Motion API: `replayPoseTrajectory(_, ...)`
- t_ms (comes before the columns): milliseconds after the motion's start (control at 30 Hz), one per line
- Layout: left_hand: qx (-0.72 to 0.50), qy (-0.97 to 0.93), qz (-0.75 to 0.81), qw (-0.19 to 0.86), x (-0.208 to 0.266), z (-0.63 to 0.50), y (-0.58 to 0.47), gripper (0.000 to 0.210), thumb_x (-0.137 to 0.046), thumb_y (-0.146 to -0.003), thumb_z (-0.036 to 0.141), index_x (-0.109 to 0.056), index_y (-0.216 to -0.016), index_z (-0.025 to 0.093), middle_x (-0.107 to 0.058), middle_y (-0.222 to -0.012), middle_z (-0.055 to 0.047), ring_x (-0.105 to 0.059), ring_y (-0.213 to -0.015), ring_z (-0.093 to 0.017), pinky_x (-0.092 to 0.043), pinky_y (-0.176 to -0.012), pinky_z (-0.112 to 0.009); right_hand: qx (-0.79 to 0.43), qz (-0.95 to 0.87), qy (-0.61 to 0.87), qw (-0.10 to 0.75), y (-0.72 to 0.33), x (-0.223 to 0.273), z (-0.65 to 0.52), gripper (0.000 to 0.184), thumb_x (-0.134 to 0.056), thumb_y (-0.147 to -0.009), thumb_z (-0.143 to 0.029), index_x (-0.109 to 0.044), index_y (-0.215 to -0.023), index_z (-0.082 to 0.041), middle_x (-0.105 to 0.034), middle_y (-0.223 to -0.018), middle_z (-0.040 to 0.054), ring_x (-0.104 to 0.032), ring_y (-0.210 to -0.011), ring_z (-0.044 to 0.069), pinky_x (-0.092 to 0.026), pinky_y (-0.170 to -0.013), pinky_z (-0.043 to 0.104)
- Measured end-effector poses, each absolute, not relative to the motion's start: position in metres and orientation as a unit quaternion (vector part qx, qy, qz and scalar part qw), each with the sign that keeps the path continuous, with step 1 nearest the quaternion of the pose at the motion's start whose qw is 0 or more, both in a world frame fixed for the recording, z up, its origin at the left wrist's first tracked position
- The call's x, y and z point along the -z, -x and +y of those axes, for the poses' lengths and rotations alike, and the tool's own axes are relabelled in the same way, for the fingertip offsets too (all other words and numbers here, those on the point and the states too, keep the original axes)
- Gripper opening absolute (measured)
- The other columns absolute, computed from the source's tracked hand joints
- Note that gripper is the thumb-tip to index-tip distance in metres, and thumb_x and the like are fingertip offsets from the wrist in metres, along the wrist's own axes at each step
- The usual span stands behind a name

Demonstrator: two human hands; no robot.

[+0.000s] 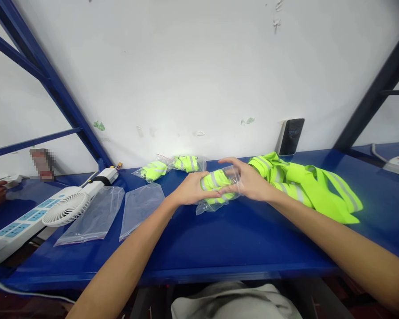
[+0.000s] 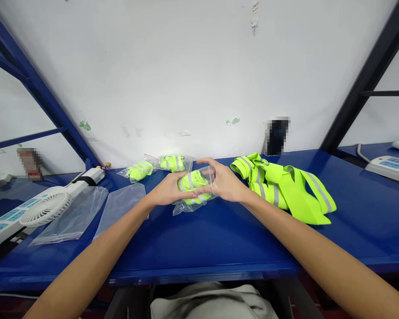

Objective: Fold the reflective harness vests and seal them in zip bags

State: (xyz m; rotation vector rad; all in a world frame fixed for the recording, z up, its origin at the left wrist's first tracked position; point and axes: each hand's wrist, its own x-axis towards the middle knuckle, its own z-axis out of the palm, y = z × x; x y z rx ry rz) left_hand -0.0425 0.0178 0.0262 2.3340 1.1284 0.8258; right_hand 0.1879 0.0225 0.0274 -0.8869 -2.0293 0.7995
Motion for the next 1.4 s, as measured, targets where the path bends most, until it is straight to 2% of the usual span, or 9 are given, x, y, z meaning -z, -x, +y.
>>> replayPoseTrajectory(200,-0.34,-0.797,0.407,0.29,-0.018,0.026,0.043,0.053,-0.08,-0.071,0.054,-0.072,-0.104,0.014,-0.074,-0.092,-0.007,-0.066,-0.081,-0.023,-0.052,-0.074,-0.032,-0.298,-0.763,0.362,0.444,-0.192,-0.027,0.029,0.081,-0.093,-0.058,-0.043,-0.052,-0.126,-0.025,-0.071,-0.099,0.0057,-0.069,-0.084,0.025,-0.055,-0.071,0.033)
replayPoseTrajectory(333,-0.393,-0.761,0.401,0.324,-0.016,0.029,0.043,0.059,-0.08,-0.074,0.05,-0.069,-0.118,0.013,-0.074,-0.113,-0.011,-0.068,-0.102,-0.027,-0.053,-0.09,-0.037,-0.317,-0.735,0.37,0.472,-0.194,-0.032,0.031,0.036,-0.072,-0.082,-0.051,-0.067,-0.102,-0.021,-0.074,-0.087,0.0063,-0.07,-0.088,0.026,-0.055,-0.083,0.039)
replayPoseTrajectory(467,-0.418,-0.743,0.394,0.344,-0.012,0.028,0.042,0.058,-0.081,-0.075,0.048,-0.068,-0.12,0.015,-0.074,-0.116,-0.011,-0.069,-0.106,-0.027,-0.053,-0.094,-0.038,-0.332,-0.758,0.319,0.463,-0.196,-0.037,0.028,0.047,-0.041,-0.099,-0.053,-0.078,-0.092,-0.025,-0.077,-0.107,0.0045,-0.065,-0.117,0.03,-0.045,-0.107,0.046)
replayPoseTrajectory(600,-0.415,-0.744,0.397,0.341,-0.011,0.026,0.039,0.059,-0.082,-0.073,0.048,-0.068,-0.119,0.015,-0.074,-0.118,-0.011,-0.068,-0.108,-0.028,-0.052,-0.096,-0.039,-0.32,-0.789,0.309,0.424,-0.192,-0.037,0.023,0.035,-0.064,-0.09,-0.048,-0.077,-0.111,-0.025,-0.075,-0.117,0.0045,-0.067,-0.115,0.032,-0.048,-0.105,0.048)
replayPoseTrajectory(700,-0.41,-0.754,0.399,0.323,-0.013,0.025,0.037,0.056,-0.081,-0.074,0.049,-0.069,-0.117,0.015,-0.074,-0.116,-0.01,-0.068,-0.106,-0.027,-0.052,-0.094,-0.038,-0.277,-0.811,0.306,0.415,-0.187,-0.035,0.019,0.039,-0.075,-0.081,-0.037,-0.074,-0.117,-0.023,-0.075,-0.115,0.0061,-0.071,-0.106,0.03,-0.053,-0.098,0.046)
replayPoseTrajectory(933,-0.431,-0.76,0.393,0.286,-0.011,0.026,0.035,0.053,-0.083,-0.073,0.048,-0.069,-0.112,0.015,-0.073,-0.108,-0.01,-0.067,-0.096,-0.024,-0.052,-0.086,-0.034,-0.248,-0.821,0.304,0.415,-0.184,-0.037,0.018,0.023,-0.064,-0.091,-0.031,-0.077,-0.109,-0.024,-0.076,-0.111,0.0047,-0.07,-0.109,0.028,-0.053,-0.096,0.043)
replayPoseTrajectory(1200,-0.446,-0.772,0.384,0.24,-0.023,0.019,0.03,0.047,-0.082,-0.074,0.044,-0.07,-0.109,0.014,-0.072,-0.106,-0.008,-0.067,-0.097,-0.023,-0.05,-0.091,-0.034,-0.128,-0.859,0.302,0.394,-0.187,-0.043,0.019,0.032,-0.046,-0.102,-0.035,-0.076,-0.111,-0.028,-0.073,-0.107,0.0052,-0.065,-0.109,0.028,-0.048,-0.096,0.044)
replayPoseTrajectory(1300,-0.494,-0.741,0.364,0.272,-0.031,0.016,0.026,0.052,-0.083,-0.072,0.044,-0.068,-0.113,0.015,-0.073,-0.108,-0.008,-0.067,-0.101,-0.024,-0.052,-0.092,-0.034,-0.048,-0.84,0.306,0.445,-0.189,-0.055,0.015,0.025,-0.051,-0.1,-0.033,-0.075,-0.1,-0.027,-0.073,-0.104,0.0071,-0.054,-0.127,0.031,-0.04,-0.105,0.05)
replayPoseTrajectory(1400,-0.515,-0.698,0.337,0.366,-0.034,0.012,0.019,0.06,-0.083,-0.07,0.047,-0.065,-0.119,0.016,-0.072,-0.114,-0.009,-0.068,-0.104,-0.026,-0.054,-0.092,-0.035,0.01,-0.768,0.305,0.563,-0.189,-0.067,0.01,0.013,-0.068,-0.09,-0.039,-0.071,-0.086,-0.027,-0.069,-0.094,0.0074,-0.054,-0.121,0.032,-0.041,-0.104,0.05)
